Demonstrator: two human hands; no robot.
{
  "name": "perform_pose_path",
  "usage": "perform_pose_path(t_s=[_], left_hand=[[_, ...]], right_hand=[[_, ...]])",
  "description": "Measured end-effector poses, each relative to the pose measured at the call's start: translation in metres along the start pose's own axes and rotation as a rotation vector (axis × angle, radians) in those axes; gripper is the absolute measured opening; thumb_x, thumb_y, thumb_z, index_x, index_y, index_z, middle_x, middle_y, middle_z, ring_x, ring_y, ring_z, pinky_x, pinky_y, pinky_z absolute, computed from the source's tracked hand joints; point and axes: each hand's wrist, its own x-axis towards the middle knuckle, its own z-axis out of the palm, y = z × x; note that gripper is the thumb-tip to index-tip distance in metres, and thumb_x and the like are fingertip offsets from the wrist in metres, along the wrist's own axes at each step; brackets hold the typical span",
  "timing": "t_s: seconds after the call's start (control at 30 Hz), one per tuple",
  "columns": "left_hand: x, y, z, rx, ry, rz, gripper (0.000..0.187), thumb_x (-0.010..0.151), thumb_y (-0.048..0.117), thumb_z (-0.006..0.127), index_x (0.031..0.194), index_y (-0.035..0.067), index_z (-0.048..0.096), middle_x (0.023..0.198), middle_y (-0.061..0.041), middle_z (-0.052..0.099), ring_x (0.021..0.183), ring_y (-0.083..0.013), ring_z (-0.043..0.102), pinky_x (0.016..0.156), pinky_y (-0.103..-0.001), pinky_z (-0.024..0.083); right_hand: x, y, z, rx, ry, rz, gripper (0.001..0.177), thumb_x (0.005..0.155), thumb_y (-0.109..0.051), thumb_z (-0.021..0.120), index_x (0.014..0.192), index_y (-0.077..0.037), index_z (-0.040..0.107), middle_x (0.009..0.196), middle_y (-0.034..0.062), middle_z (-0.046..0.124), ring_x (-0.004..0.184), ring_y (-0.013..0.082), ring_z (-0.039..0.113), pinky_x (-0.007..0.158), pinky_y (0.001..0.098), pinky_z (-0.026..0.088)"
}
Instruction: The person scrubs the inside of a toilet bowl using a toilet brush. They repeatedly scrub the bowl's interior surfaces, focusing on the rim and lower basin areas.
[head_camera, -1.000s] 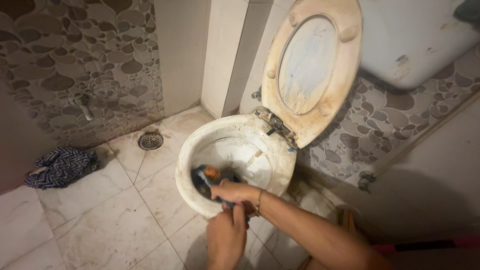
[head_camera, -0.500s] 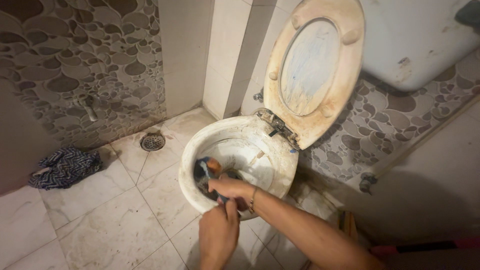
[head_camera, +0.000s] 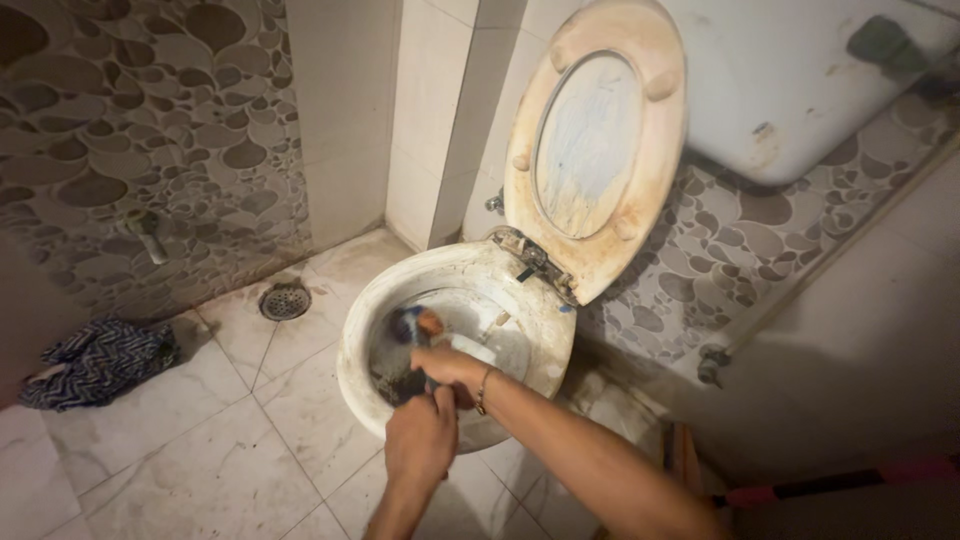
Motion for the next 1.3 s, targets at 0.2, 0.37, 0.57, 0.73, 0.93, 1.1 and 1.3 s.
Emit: perform_pose_path(t_s=[0.2, 0.37, 0.57, 0.73, 0.93, 1.1, 1.3], left_hand=[[0.016, 0.016, 0.001, 0.108, 0.151, 0.146, 0.056, 0.099, 0.040, 0.038, 0.090, -0.001, 0.074, 0.090, -0.029, 0.071, 0.090, -0.0473, 0.070, 0.089, -0.055, 0.053], [0.000, 0.007, -0.014, 0.224, 0.124, 0.106, 0.057, 0.099, 0.044, 0.036, 0.093, 0.001, 0.073, 0.091, -0.027, 0.072, 0.090, -0.0457, 0.071, 0.086, -0.054, 0.055], [0.026, 0.009, -0.014, 0.212, 0.127, 0.112, 0.060, 0.100, 0.043, 0.036, 0.085, 0.002, 0.077, 0.092, -0.027, 0.073, 0.090, -0.0452, 0.071, 0.089, -0.054, 0.055], [0.041, 0.023, -0.010, 0.220, 0.161, 0.171, 0.061, 0.103, 0.040, 0.033, 0.086, 0.001, 0.077, 0.092, -0.026, 0.073, 0.090, -0.0457, 0.072, 0.088, -0.053, 0.056], [0.006, 0.010, -0.025, 0.279, 0.104, 0.074, 0.058, 0.102, 0.045, 0.033, 0.098, 0.002, 0.073, 0.095, -0.026, 0.073, 0.094, -0.0433, 0.072, 0.087, -0.053, 0.056], [0.016, 0.013, -0.021, 0.319, 0.087, 0.091, 0.060, 0.103, 0.044, 0.033, 0.093, 0.003, 0.075, 0.095, -0.024, 0.074, 0.092, -0.0430, 0.073, 0.087, -0.052, 0.057], [0.058, 0.034, 0.000, 0.293, 0.168, 0.207, 0.060, 0.103, 0.046, 0.038, 0.089, 0.002, 0.077, 0.092, -0.025, 0.072, 0.090, -0.0455, 0.071, 0.085, -0.053, 0.056]], right_hand=[[0.031, 0.002, -0.023, 0.152, 0.079, -0.008, 0.034, 0.085, -0.040, 0.063, 0.091, -0.007, 0.057, 0.065, 0.0061, 0.053, 0.052, 0.0191, 0.050, 0.044, 0.0384, 0.039], [0.075, 0.025, -0.014, 0.228, -0.066, -0.072, 0.028, 0.088, -0.031, 0.065, 0.096, -0.008, 0.052, 0.069, 0.0056, 0.052, 0.055, 0.0188, 0.052, 0.048, 0.0389, 0.042], [0.109, 0.018, -0.024, 0.063, 0.149, -0.091, 0.039, 0.086, -0.039, 0.059, 0.101, -0.003, 0.060, 0.072, 0.0120, 0.062, 0.058, 0.0227, 0.059, 0.054, 0.0416, 0.049], [0.114, 0.006, -0.045, 0.190, 0.187, 0.007, 0.041, 0.081, -0.040, 0.060, 0.096, -0.003, 0.060, 0.071, 0.0121, 0.060, 0.058, 0.0273, 0.059, 0.053, 0.0465, 0.048], [0.138, 0.033, -0.020, 0.118, -0.009, -0.195, 0.033, 0.089, -0.031, 0.061, 0.099, 0.000, 0.062, 0.078, 0.0112, 0.063, 0.059, 0.0194, 0.058, 0.057, 0.0357, 0.050], [0.138, 0.028, -0.020, 0.086, 0.017, -0.264, 0.033, 0.086, -0.030, 0.062, 0.101, 0.000, 0.061, 0.076, 0.0111, 0.068, 0.060, 0.0229, 0.065, 0.059, 0.0363, 0.054], [0.103, -0.002, -0.058, 0.179, 0.238, 0.049, 0.041, 0.080, -0.041, 0.061, 0.089, -0.001, 0.062, 0.063, 0.0197, 0.057, 0.053, 0.0301, 0.056, 0.052, 0.0426, 0.045]])
